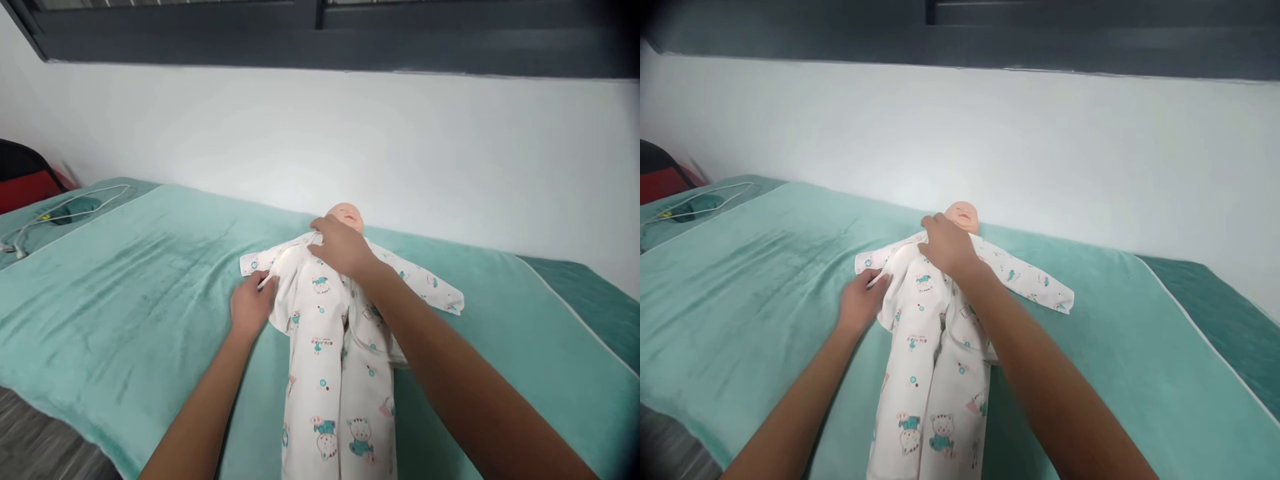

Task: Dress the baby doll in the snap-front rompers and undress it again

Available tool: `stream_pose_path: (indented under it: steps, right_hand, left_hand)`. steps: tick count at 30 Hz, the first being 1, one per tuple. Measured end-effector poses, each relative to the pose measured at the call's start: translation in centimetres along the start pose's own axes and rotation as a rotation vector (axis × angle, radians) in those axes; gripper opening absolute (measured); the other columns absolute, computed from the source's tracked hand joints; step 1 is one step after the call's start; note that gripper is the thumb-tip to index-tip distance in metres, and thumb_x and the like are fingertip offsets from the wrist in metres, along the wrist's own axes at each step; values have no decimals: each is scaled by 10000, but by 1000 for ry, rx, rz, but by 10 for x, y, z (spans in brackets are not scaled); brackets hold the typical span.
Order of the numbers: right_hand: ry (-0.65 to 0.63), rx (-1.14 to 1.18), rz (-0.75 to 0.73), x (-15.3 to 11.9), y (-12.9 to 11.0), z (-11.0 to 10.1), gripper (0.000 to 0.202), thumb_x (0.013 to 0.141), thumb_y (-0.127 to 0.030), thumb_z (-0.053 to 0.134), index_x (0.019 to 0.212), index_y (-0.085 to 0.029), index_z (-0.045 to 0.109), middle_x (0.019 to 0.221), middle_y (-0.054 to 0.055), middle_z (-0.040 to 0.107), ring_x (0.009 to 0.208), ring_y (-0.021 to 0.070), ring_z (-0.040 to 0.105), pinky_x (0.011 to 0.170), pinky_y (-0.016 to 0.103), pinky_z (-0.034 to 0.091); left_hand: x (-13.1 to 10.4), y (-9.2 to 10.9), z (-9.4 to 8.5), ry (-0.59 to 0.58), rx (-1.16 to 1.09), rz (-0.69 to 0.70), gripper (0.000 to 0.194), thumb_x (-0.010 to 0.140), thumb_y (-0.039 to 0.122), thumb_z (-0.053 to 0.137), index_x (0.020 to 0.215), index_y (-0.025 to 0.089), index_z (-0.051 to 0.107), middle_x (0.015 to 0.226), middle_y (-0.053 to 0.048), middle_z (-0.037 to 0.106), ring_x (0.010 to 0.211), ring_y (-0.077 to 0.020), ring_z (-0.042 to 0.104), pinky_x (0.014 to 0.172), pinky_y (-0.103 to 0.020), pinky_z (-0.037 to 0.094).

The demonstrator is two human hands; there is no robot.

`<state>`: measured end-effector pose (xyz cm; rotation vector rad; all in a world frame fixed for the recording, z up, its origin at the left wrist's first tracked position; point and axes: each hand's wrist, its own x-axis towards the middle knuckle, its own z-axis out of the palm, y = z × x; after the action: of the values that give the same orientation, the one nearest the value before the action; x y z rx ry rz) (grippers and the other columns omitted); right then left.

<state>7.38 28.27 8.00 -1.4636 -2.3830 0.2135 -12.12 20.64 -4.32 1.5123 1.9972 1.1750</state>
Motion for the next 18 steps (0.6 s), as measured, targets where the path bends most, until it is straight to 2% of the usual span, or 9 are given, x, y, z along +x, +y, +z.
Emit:
stream_pose_path:
  steps: [3, 6, 9, 13, 16, 18]
  right_hand:
    - [-135, -195, -16, 22, -9, 7, 398, 850, -303, 581, 1239, -225, 603, 1171, 117, 642, 852, 254, 633, 585, 317, 389]
    - [-144, -250, -18, 23, -13, 13, 314, 850, -225, 550, 1142, -243, 662, 1128, 111, 629, 747, 209, 602, 548, 302, 332]
    - [-30, -162, -26, 12, -7, 14, 337, 828, -109, 495, 1061, -251, 692, 1122, 91, 615, 775, 192, 579, 564, 298, 321]
    - [194, -36, -44, -4, 13, 2, 329, 822, -100, 462, 999, -248, 697, 1117, 68, 599, 930, 222, 538, 655, 306, 365]
    - [265, 0, -10, -13, 26, -12, 295, 804, -94, 461, 922, -231, 694, 1102, 59, 608, 922, 218, 518, 678, 309, 374]
    - [278, 26, 25, -19, 33, -20, 284, 799, -79, 444, 843, -218, 688, 1075, 53, 618, 877, 202, 524, 658, 307, 368]
  left_hand:
    - [-13, 13, -10, 26, -382, -51, 264, 889, 456, 570, 882, 202, 644, 821, 9, 683, 734, -155, 600, 675, -254, 467]
    - [-33, 40, -19, 51, -520, -21, 230, 883, 442, 617, 916, 222, 673, 855, 20, 701, 758, -145, 613, 679, -246, 492]
    - [-52, 73, -21, -32, -455, 169, 188, 906, 407, 611, 886, 241, 698, 785, 24, 708, 720, -148, 630, 666, -265, 516]
    - [-64, 108, -21, -98, -340, 424, 141, 941, 327, 581, 889, 259, 694, 839, 12, 738, 754, -160, 672, 663, -289, 534]
    - [-67, 117, -19, -103, -258, 556, 114, 955, 278, 566, 939, 252, 676, 878, -1, 752, 767, -163, 690, 650, -295, 536]
    - [-70, 116, -15, -120, -131, 709, 109, 959, 238, 553, 961, 228, 661, 876, -18, 749, 766, -171, 689, 656, -308, 532]
